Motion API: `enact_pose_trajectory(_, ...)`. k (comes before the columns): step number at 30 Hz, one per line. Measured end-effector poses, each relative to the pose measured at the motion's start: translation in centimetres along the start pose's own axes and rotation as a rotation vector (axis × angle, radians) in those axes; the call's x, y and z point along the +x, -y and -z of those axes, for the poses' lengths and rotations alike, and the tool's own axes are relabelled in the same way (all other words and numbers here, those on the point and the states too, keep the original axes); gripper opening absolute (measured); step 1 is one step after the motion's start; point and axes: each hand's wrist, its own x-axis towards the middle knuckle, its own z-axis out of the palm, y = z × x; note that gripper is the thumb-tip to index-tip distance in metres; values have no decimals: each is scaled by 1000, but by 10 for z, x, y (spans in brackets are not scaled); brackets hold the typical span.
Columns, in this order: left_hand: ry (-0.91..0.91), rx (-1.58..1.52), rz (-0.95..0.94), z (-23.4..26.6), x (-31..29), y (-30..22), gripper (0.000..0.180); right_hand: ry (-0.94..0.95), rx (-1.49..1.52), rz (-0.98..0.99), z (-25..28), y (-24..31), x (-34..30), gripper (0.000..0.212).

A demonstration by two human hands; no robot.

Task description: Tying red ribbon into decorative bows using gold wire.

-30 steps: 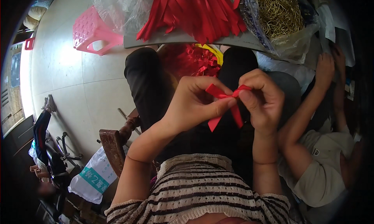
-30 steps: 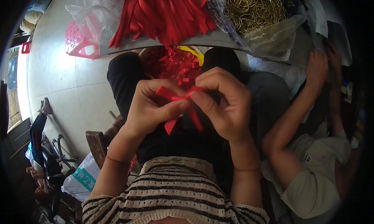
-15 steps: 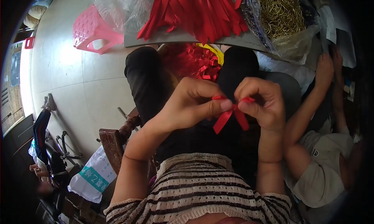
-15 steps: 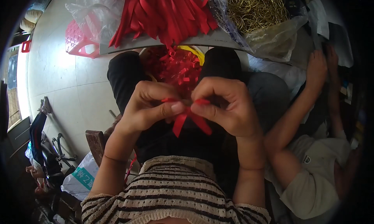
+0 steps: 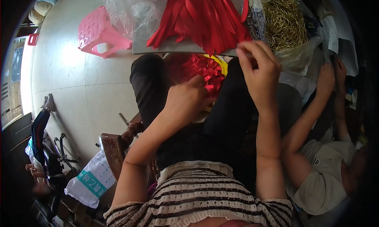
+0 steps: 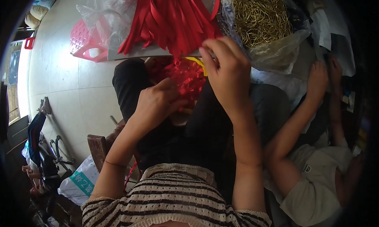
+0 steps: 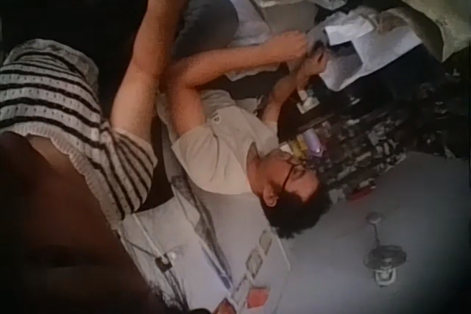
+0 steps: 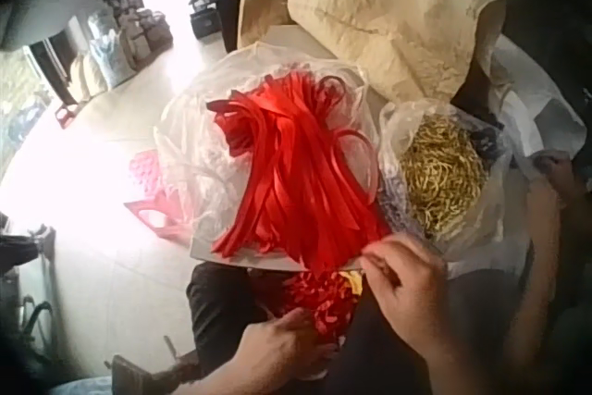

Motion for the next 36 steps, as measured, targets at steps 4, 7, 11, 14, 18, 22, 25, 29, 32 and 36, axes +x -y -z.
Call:
enact_pose_trajectory(4,-72,47,46,-4,-1,2,18,-45,-427,172,-21,-12,22,11)
enact_pose_trajectory(7,-152,-6,37,0,-2,2,16,-33,-566,202,-24,-19,25,13)
enact_pose_trajectory(11,-184,-141,38,9,1,4,13,-78,-513,250,-18,-16,24,19)
enact_pose_trajectory(14,-238,-364,-13,19,7,6,15,-40,-509,239,-6,-3,23,19)
enact_pose_trajectory(18,-11,-803,193,31,15,0,23,260,-580,387,18,22,7,16)
enact_pose_trajectory(22,17,-1040,212,29,31,-14,26,131,-620,835,26,35,-16,7)
enact_pose_trajectory(25,-56,-1195,224,25,42,-21,25,171,-410,948,27,48,-36,8)
enact_pose_trajectory(29,-321,-1538,220,23,44,-24,23,488,40,716,26,71,-58,8)
enact_pose_trajectory(32,-297,-1477,252,20,39,-26,24,551,382,448,29,66,-56,10)
enact_pose_trajectory(36,-260,-1207,258,14,32,-30,24,157,422,-243,20,35,-27,6)
